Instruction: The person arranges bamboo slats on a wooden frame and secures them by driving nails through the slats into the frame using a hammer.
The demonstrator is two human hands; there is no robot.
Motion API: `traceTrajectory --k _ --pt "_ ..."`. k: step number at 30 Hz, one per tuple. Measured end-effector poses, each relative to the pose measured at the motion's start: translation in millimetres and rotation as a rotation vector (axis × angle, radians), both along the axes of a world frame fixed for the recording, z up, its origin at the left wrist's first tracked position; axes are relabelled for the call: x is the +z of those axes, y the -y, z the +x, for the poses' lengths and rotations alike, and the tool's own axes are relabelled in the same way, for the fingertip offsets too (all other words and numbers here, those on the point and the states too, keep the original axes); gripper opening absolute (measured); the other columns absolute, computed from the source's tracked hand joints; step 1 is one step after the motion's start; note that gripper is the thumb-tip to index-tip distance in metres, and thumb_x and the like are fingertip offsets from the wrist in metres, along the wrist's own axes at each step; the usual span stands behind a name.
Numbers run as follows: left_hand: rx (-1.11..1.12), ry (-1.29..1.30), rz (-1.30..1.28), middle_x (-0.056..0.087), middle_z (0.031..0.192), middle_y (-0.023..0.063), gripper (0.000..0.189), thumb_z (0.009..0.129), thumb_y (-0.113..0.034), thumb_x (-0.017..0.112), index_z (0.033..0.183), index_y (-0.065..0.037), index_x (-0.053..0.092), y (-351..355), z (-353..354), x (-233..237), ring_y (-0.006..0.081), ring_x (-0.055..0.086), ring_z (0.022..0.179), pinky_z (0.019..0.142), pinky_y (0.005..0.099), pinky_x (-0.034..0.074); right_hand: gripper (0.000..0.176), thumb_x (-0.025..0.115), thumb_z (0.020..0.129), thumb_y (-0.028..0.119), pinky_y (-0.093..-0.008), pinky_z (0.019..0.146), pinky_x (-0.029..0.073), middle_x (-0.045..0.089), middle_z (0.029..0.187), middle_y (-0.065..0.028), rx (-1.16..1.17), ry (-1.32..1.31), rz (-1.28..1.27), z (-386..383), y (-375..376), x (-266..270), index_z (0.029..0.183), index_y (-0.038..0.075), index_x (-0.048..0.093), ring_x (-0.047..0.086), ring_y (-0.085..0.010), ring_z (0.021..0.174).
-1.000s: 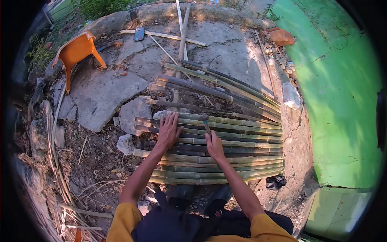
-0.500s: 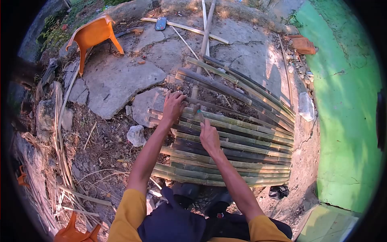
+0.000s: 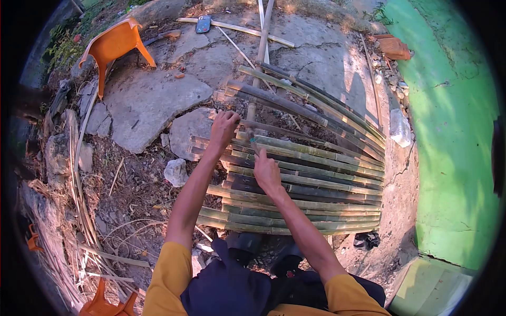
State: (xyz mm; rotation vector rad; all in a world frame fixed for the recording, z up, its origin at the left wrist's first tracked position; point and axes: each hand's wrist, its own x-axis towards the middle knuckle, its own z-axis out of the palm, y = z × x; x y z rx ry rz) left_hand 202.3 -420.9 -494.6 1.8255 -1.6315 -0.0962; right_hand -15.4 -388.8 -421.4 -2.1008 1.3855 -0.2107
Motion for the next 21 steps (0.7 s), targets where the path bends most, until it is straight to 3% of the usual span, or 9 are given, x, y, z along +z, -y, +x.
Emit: traceTrajectory --k 1,5,6,10,14,16,21 --pt "-0.02 0.003 0.026 0.067 0.105 0.008 0.02 0.081 -0.01 0.074 0.101 -0.009 0.068 -2.2 -0.7 -2.2 0.0321 0.061 0.104 0.091 0.0435 0.05 0.025 0.049 0.108 0.026 -0.0671 0.067 0.052 0.068 0.075 -0.0326 0.018 -0.064 0.017 -2.7 0.5 -6.1 0.111 0.002 0.048 0.068 -0.0548 0.078" --pt "-0.033 0.027 0.015 0.065 0.104 0.0081 0.018 0.082 -0.008 0.072 0.099 -0.009 0.066 -1.8 0.9 7.2 0.0315 0.062 0.104 0.09 0.0437 0.05 0.032 0.047 0.109 0.03 -0.0673 0.064 0.046 0.064 0.073 -0.0334 -0.077 0.145 -0.019 -14.3 4.7 -13.4 0.103 -0.001 0.05 0.065 -0.0557 0.075" --pt "-0.033 0.025 0.016 0.065 0.104 0.0081 0.018 0.082 -0.008 0.072 0.099 -0.009 0.066 -3.9 -0.6 12.8 0.0315 0.062 0.104 0.09 0.0437 0.05 0.034 0.048 0.11 0.031 -0.0637 0.06 0.042 0.062 0.07 -0.0318 -0.109 0.19 -0.033 -21.5 4.3 -11.9 0.101 -0.001 0.051 0.063 -0.055 0.072" --pt "-0.044 -0.013 -0.013 0.066 0.101 0.0077 0.018 0.082 -0.009 0.074 0.099 -0.01 0.068 -20.7 -0.4 13.9 0.0303 0.064 0.101 0.089 0.0432 0.051 0.033 0.049 0.11 0.032 -0.0571 0.056 0.039 0.06 0.066 -0.0264 -0.226 0.302 0.031 -45.8 -0.8 -2.2 0.102 0.001 0.051 0.062 -0.052 0.068" --pt "-0.011 -0.1 -0.033 0.07 0.098 0.0078 0.018 0.08 -0.009 0.076 0.098 -0.01 0.072 -27.2 -5.1 15.9 0.0303 0.065 0.102 0.088 0.0429 0.053 0.035 0.047 0.111 0.034 -0.0551 0.056 0.041 0.059 0.064 -0.0221 -0.198 0.3 0.005 -49.1 -3.6 -3.8 0.108 0.0 0.056 0.063 -0.046 0.063" --pt "-0.011 -0.108 -0.022 0.071 0.099 0.0075 0.02 0.08 -0.008 0.077 0.1 -0.01 0.075 -27.3 -4.4 16.7 0.0301 0.066 0.101 0.089 0.0423 0.053 0.03 0.049 0.109 0.031 -0.0594 0.061 0.041 0.063 0.071 -0.028 -0.159 0.28 0.046 -45.7 -4.6 -3.6 0.107 0.002 0.054 0.063 -0.0532 0.073" --pt "-0.024 -0.187 -0.041 0.074 0.098 0.0075 0.019 0.082 -0.008 0.078 0.1 -0.01 0.079 -27.9 -0.9 6.2 0.03 0.067 0.099 0.089 0.0416 0.054 0.028 0.05 0.108 0.029 -0.0614 0.064 0.042 0.065 0.076 -0.0305 -0.125 0.309 0.031 -33.2 -4.1 -7.7 0.112 0.002 0.055 0.064 -0.0545 0.078"
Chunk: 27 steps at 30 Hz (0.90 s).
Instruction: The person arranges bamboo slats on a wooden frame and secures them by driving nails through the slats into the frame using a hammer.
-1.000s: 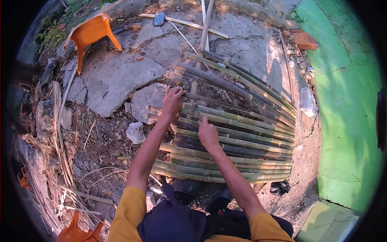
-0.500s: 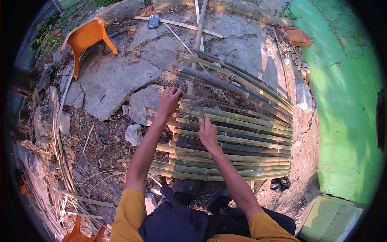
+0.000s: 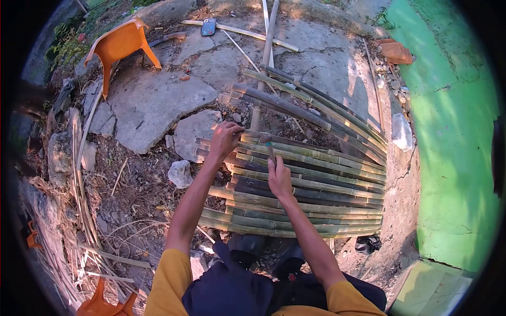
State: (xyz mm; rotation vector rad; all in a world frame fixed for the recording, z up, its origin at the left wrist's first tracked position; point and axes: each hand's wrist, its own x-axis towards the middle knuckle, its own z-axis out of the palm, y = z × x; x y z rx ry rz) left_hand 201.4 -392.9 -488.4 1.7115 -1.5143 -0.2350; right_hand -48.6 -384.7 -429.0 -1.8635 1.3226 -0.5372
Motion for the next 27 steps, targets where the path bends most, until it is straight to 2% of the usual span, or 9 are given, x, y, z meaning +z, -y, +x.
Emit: traceTrajectory --k 4,9,12,14,15,17,23,26,27 --pt "0.037 -0.011 0.056 0.075 0.097 0.0083 0.013 0.084 -0.011 0.077 0.097 -0.01 0.08 3.0 0.1 0.7 0.0301 0.068 0.099 0.089 0.0419 0.054 0.032 0.05 0.109 0.031 -0.0569 0.066 0.045 0.063 0.075 -0.0296 -0.006 -0.044 0.023 5.7 6.6 -1.7 0.115 0.0 0.058 0.065 -0.0521 0.078" --pt "0.049 0.046 0.095 0.074 0.097 0.0088 0.011 0.085 -0.011 0.075 0.095 -0.009 0.08 3.2 -5.9 0.2 0.0309 0.068 0.099 0.089 0.0411 0.054 0.032 0.05 0.109 0.03 -0.0589 0.066 0.044 0.064 0.077 -0.0308 0.008 -0.022 -0.057 10.9 11.8 -5.8 0.117 0.0 0.056 0.064 -0.0544 0.079" --pt "0.075 -0.014 0.074 0.073 0.094 0.0082 0.012 0.081 -0.009 0.073 0.092 -0.009 0.079 4.2 -9.0 -7.1 0.031 0.066 0.096 0.093 0.0464 0.052 0.029 0.049 0.109 0.029 -0.0611 0.065 0.043 0.064 0.076 -0.0319 0.048 -0.051 -0.063 11.1 9.7 -10.9 0.116 0.001 0.054 0.063 -0.0556 0.078" --pt "0.052 0.059 0.064 0.071 0.097 0.0085 0.014 0.083 -0.013 0.074 0.096 -0.009 0.075 5.1 -9.7 -5.1 0.032 0.065 0.1 0.106 0.0547 0.045 0.028 0.048 0.109 0.028 -0.0622 0.064 0.043 0.064 0.075 -0.0324 0.071 -0.08 -0.068 10.0 7.2 -13.7 0.115 0.001 0.053 0.063 -0.0561 0.077" --pt "0.048 0.06 0.062 0.071 0.097 0.0085 0.014 0.083 -0.013 0.074 0.096 -0.009 0.075 4.1 -14.7 -0.7 0.032 0.065 0.1 0.106 0.0547 0.045 0.027 0.046 0.109 0.027 -0.0633 0.064 0.045 0.064 0.075 -0.0322 0.089 -0.117 -0.067 9.3 5.9 -14.0 0.113 0.001 0.052 0.063 -0.0556 0.075" --pt "0.117 0.034 0.156 0.069 0.103 0.0097 0.02 0.085 -0.017 0.078 0.102 -0.008 0.072 1.1 -26.5 4.0 0.0323 0.064 0.108 0.119 0.0592 0.033 0.026 0.045 0.109 0.026 -0.0643 0.064 0.047 0.065 0.074 -0.032 0.108 -0.152 -0.066 10.0 6.8 -14.4 0.111 0.001 0.051 0.064 -0.055 0.074" --pt "0.134 -0.026 0.158 0.067 0.106 0.0086 0.027 0.081 -0.02 0.082 0.103 -0.009 0.07 1.9 -28.2 2.2 0.0313 0.061 0.113 0.124 0.0599 0.025 0.022 0.046 0.109 0.024 -0.0645 0.061 0.043 0.063 0.071 -0.0313 0.062 -0.188 -0.048 14.4 10.8 -4.3 0.109 0.002 0.048 0.062 -0.0558 0.07" --pt "0.132 -0.023 0.161 0.068 0.104 0.0075 0.026 0.081 -0.02 0.082 0.102 -0.01 0.07 2.5 -27.9 1.7 0.0311 0.062 0.112 0.124 0.0599 0.026 0.021 0.048 0.109 0.023 -0.0644 0.06 0.044 0.064 0.072 -0.0323 -0.001 -0.068 -0.124 11.5 3.5 -2.3 0.109 0.002 0.047 0.063 -0.0559 0.071" --pt "0.125 -0.02 0.161 0.068 0.104 0.0075 0.026 0.081 -0.02 0.082 0.102 -0.01 0.07 1.6 -27.5 2.3 0.0311 0.062 0.112 0.124 0.0599 0.026 0.021 0.048 0.108 0.023 -0.064 0.061 0.048 0.065 0.072 -0.0317 0.065 -0.208 -0.081 10.0 1.5 -8.3 0.111 0.002 0.047 0.065 -0.0554 0.072"
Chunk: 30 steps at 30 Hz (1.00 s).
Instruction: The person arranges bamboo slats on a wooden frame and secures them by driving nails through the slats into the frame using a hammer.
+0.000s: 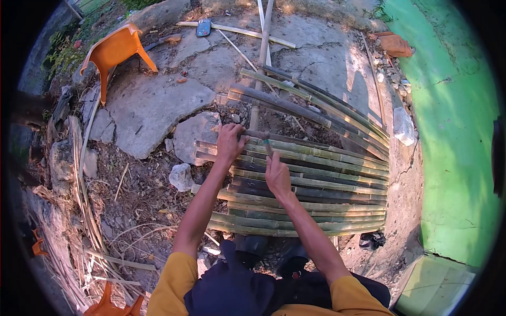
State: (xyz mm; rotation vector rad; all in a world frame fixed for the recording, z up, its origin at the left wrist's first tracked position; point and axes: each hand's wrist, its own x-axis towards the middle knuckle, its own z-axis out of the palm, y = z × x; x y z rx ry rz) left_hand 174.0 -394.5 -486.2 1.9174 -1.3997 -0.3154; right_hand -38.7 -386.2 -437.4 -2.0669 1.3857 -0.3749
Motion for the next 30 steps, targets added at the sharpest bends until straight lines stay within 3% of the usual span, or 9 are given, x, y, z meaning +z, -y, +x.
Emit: traceTrajectory --k 1,9,11,16,21,23,24,26,30 --pt "0.001 0.005 0.025 0.068 0.103 0.0068 0.027 0.081 -0.02 0.082 0.103 -0.01 0.07 1.9 1.2 1.9 0.0311 0.062 0.111 0.124 0.0599 0.026 0.022 0.048 0.108 0.023 -0.0637 0.062 0.053 0.066 0.072 -0.0312 0.059 -0.144 0.035 -0.6 4.5 -4.2 0.112 0.002 0.046 0.067 -0.0549 0.073" --pt "-0.012 0.026 -0.007 0.067 0.099 0.007 0.024 0.082 -0.023 0.081 0.098 -0.01 0.071 -5.1 -2.3 -4.1 0.0306 0.062 0.108 0.123 0.0579 0.028 0.028 0.051 0.107 0.027 -0.0646 0.063 0.053 0.066 0.074 -0.0336 -0.019 0.032 -0.039 6.3 4.6 18.1 0.108 0.0 0.048 0.068 -0.0547 0.073" --pt "-0.001 0.016 -0.003 0.068 0.098 0.0077 0.022 0.083 -0.023 0.08 0.096 -0.009 0.071 1.7 -1.0 -0.1 0.0306 0.063 0.107 0.123 0.058 0.028 0.029 0.049 0.108 0.028 -0.0664 0.065 0.052 0.066 0.075 -0.0342 0.053 -0.152 0.046 6.9 9.6 8.7 0.106 0.0 0.049 0.067 -0.0555 0.074" --pt "-0.011 0.025 0.088 0.069 0.097 0.0093 0.024 0.082 -0.026 0.081 0.095 -0.008 0.071 8.5 0.0 4.6 0.0319 0.064 0.104 0.123 0.0596 0.027 0.025 0.049 0.109 0.027 -0.0646 0.061 0.046 0.063 0.07 -0.0298 0.052 0.033 -0.043 -23.8 28.1 33.8 0.102 0.002 0.047 0.064 -0.0531 0.07" --pt "-0.035 -0.042 0.272 0.074 0.1 0.0146 0.034 0.077 -0.031 0.083 0.096 -0.004 0.072 28.4 11.0 5.3 0.0372 0.07 0.099 0.119 0.0626 0.03 0.027 0.051 0.108 0.031 -0.0595 0.058 0.047 0.06 0.065 -0.0231 0.269 -0.194 -0.057 -164.3 50.5 115.2 0.105 0.005 0.048 0.063 -0.0486 0.063" --pt "-0.09 -0.085 0.269 0.075 0.102 0.0158 0.036 0.077 -0.031 0.083 0.097 -0.003 0.072 29.1 15.9 2.2 0.037 0.07 0.101 0.112 0.0561 0.041 0.027 0.05 0.108 0.032 -0.0582 0.058 0.048 0.061 0.065 -0.0218 0.28 -0.326 -0.051 -242.0 34.5 134.3 0.108 0.005 0.05 0.064 -0.0461 0.063" --pt "-0.086 -0.09 0.279 0.075 0.1 0.0164 0.034 0.078 -0.03 0.082 0.096 -0.003 0.072 27.3 12.9 8.5 0.0363 0.071 0.098 0.1 0.0478 0.05 0.028 0.05 0.107 0.033 -0.0568 0.058 0.05 0.063 0.065 -0.0205 0.337 -0.442 -0.035 -281.9 16.2 143.4 0.111 0.005 0.052 0.065 -0.0436 0.063" --pt "-0.158 0.033 0.146 0.075 0.097 0.0173 0.029 0.083 -0.026 0.08 0.095 -0.001 0.072 26.9 17.8 -10.5 0.0358 0.072 0.094 0.084 0.045 0.055 0.028 0.05 0.108 0.033 -0.0567 0.058 0.049 0.062 0.065 -0.0204 0.187 -0.498 0.055 -352.6 -34.3 152.0 0.111 0.006 0.05 0.064 -0.0444 0.062" --pt "-0.181 -0.16 0.281 0.074 0.096 0.0181 0.027 0.087 -0.022 0.079 0.097 0.002 0.068 37.7 33.0 -24.7 0.0321 0.073 0.093 0.086 0.0421 0.055 0.026 0.051 0.107 0.033 -0.0571 0.063 0.051 0.067 0.074 -0.0218 -0.276 -0.526 0.152 -463.2 -175.3 106.5 0.113 0.008 0.05 0.066 -0.0469 0.069"
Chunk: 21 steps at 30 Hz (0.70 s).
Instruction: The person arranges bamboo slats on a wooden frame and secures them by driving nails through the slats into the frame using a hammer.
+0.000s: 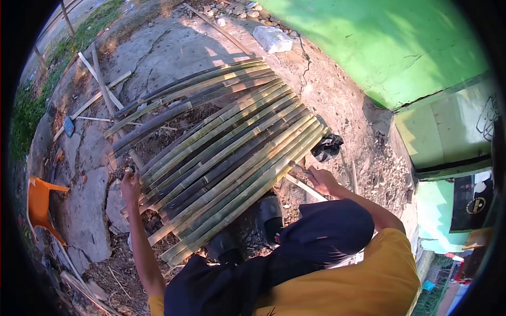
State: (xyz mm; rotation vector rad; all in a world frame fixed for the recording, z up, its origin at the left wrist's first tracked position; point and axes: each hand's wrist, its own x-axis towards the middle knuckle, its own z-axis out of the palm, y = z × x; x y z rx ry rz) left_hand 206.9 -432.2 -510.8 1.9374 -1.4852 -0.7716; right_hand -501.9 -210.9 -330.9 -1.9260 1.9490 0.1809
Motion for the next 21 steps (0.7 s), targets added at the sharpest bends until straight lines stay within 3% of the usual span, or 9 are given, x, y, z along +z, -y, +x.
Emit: traceTrajectory --k 2,3,4,7,8,14,21 --pt "-0.05 0.054 -0.046 0.073 0.096 0.018 0.027 0.088 -0.021 0.079 0.099 0.001 0.068 -2.0 -4.5 -1.5 0.0321 0.072 0.094 0.087 0.0426 0.056 0.028 0.056 0.106 0.035 -0.055 0.06 0.047 0.062 0.069 -0.0228 -0.316 0.197 -0.163 -16.9 -72.7 -26.2 0.11 0.007 0.055 0.065 -0.0463 0.067" --pt "-0.079 0.116 -0.09 0.073 0.097 0.0179 0.027 0.088 -0.02 0.078 0.102 0.001 0.067 -1.3 -1.4 -0.9 0.032 0.072 0.094 0.088 0.0432 0.056 0.026 0.055 0.107 0.034 -0.053 0.057 0.046 0.063 0.068 -0.021 -0.53 0.104 -0.08 -2.6 -91.8 -17.3 0.107 0.009 0.058 0.066 -0.044 0.065" --pt "-0.119 0.125 -0.077 0.073 0.098 0.0172 0.029 0.087 -0.019 0.078 0.107 -0.001 0.068 3.0 5.5 -7.3 0.0319 0.072 0.095 0.088 0.0431 0.056 0.026 0.051 0.109 0.033 -0.0451 0.051 0.045 0.062 0.065 -0.0125 -0.604 -0.008 -0.128 -40.3 -143.2 -79.6 0.109 0.009 0.061 0.065 -0.0292 0.057" --pt "-0.073 0.173 -0.116 0.073 0.099 0.0155 0.029 0.085 -0.017 0.079 0.108 -0.003 0.069 -0.2 -0.5 6.4 0.0307 0.072 0.098 0.089 0.0419 0.056 0.026 0.051 0.109 0.032 -0.0444 0.051 0.045 0.061 0.065 -0.0119 -0.901 0.067 -0.05 6.8 -183.6 -139.6 0.11 0.009 0.061 0.064 -0.0282 0.057" --pt "-0.06 0.101 -0.052 0.074 0.097 0.0137 0.028 0.085 -0.018 0.078 0.108 -0.004 0.071 4.4 18.5 -15.7 0.0281 0.073 0.093 0.087 0.0396 0.056 0.026 0.05 0.109 0.032 -0.0442 0.051 0.045 0.061 0.065 -0.0117 -0.956 0.127 -0.008 29.3 -185.1 -157.2 0.11 0.009 0.061 0.064 -0.0278 0.057" --pt "-0.111 0.045 -0.015 0.075 0.09 0.0119 0.02 0.088 -0.015 0.072 0.105 -0.004 0.073 10.2 42.4 -28.4 0.0233 0.072 0.084 0.08 0.0377 0.055 0.026 0.05 0.109 0.032 -0.0428 0.05 0.044 0.06 0.065 -0.0104 -1.049 0.418 0.176 156.9 -129.8 -231.1 0.111 0.009 0.061 0.063 -0.0257 0.056" --pt "-0.024 0.005 0.018 0.071 0.083 0.0072 0.02 0.09 -0.016 0.073 0.106 -0.003 0.073 6.6 22.3 0.1 0.0175 0.066 0.079 0.076 0.035 0.052 0.026 0.049 0.109 0.032 -0.0412 0.05 0.043 0.06 0.065 -0.009 -1.079 0.522 0.203 195.8 -88.8 -248.8 0.112 0.009 0.062 0.061 -0.0233 0.055"
